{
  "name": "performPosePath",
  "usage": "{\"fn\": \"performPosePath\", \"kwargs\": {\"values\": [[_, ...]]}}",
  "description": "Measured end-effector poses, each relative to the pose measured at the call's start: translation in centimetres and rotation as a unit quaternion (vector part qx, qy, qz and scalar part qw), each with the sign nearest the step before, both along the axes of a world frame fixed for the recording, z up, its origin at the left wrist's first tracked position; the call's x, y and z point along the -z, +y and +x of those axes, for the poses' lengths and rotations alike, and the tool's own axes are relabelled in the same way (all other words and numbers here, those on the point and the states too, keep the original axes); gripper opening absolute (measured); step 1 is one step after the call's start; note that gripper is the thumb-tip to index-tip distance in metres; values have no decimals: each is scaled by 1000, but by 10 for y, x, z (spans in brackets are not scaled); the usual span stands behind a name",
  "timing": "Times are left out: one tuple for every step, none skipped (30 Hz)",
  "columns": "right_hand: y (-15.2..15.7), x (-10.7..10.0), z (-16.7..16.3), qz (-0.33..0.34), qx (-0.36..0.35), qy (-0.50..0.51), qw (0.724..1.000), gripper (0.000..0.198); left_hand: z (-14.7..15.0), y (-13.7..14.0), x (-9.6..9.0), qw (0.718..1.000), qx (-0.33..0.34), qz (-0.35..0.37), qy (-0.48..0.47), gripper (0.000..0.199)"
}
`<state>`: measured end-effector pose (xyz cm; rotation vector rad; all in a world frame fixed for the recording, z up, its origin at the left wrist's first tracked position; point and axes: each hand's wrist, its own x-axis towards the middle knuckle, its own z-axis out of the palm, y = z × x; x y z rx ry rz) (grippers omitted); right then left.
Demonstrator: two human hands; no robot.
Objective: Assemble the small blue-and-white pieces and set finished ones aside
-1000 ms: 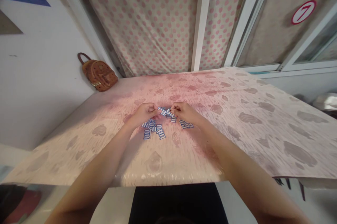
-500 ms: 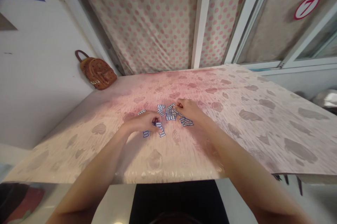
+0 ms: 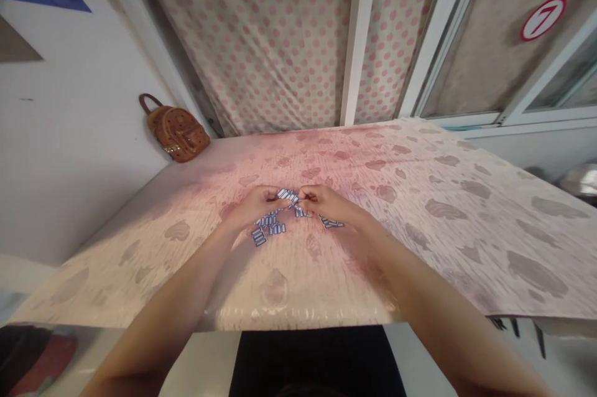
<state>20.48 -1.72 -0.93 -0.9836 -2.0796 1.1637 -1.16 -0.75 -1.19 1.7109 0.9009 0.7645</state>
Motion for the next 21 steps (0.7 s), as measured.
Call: {"fn": "performPosePath", "kwargs": {"values": [[1, 0, 2, 3, 5, -1, 1000, 21, -2, 2, 0, 1000, -2, -2, -4, 31], [2, 1, 4, 4, 6, -9, 1000, 19, -4, 3, -1, 1000, -5, -1, -3, 31], [2, 1, 6, 5, 5, -21, 1000, 17, -6, 4, -1, 1000, -7, 1, 0, 30], [3, 2, 8, 8, 8, -32, 999, 13, -7, 5, -1, 1000, -7, 4, 2, 30], [3, 2, 9, 14, 16, -40, 999, 11, -7, 5, -2, 1000, -4, 7, -2, 29], [3, 2, 9, 24, 29, -42, 998, 12, -5, 3, -2, 1000, 0, 10, -9, 30], [2, 2, 9, 36, 45, -37, 998, 14, -4, 2, -1, 1000, 8, 14, -17, 33], [1, 2, 7, 45, 58, -28, 997, 16, -1, -1, -1, 999, 17, 16, -24, 39], [1, 2, 5, 51, 65, -17, 996, 17, 2, -3, 0, 999, 25, 18, -28, 45], [0, 2, 3, 52, 63, -7, 997, 18, 5, -5, 1, 999, 34, 18, -27, 48], [-1, 2, 1, 48, 56, 2, 997, 19, 7, -7, 2, 999, 42, 17, -22, 49], [-1, 3, -2, 40, 48, 8, 998, 20, 9, -8, 3, 999, 49, 16, -17, 49], [-1, 4, -4, 32, 44, 14, 998, 21, 10, -9, 3, 998, 52, 17, -13, 49], [-1, 5, -5, 26, 45, 21, 998, 22, 10, -9, 4, 998, 52, 18, -9, 50], [0, 6, -6, 20, 51, 31, 998, 23, 9, -9, 4, 999, 48, 19, -5, 50], [1, 7, -5, 13, 61, 43, 997, 23, 8, -9, 4, 999, 41, 18, 2, 49], [3, 8, -4, 4, 72, 54, 996, 23, 6, -8, 4, 999, 31, 15, 11, 48], [4, 8, -3, -4, 82, 63, 995, 23, 4, -7, 3, 999, 22, 13, 24, 45], [6, 8, -1, -13, 87, 68, 994, 23, 3, -6, 2, 999, 14, 19, 38, 43], [6, 8, 1, -19, 87, 65, 994, 22, 1, -6, 2, 998, 5, 34, 51, 41], [7, 8, 2, -23, 84, 59, 994, 22, 1, -5, 1, 996, -8, 57, 63, 38]]}}
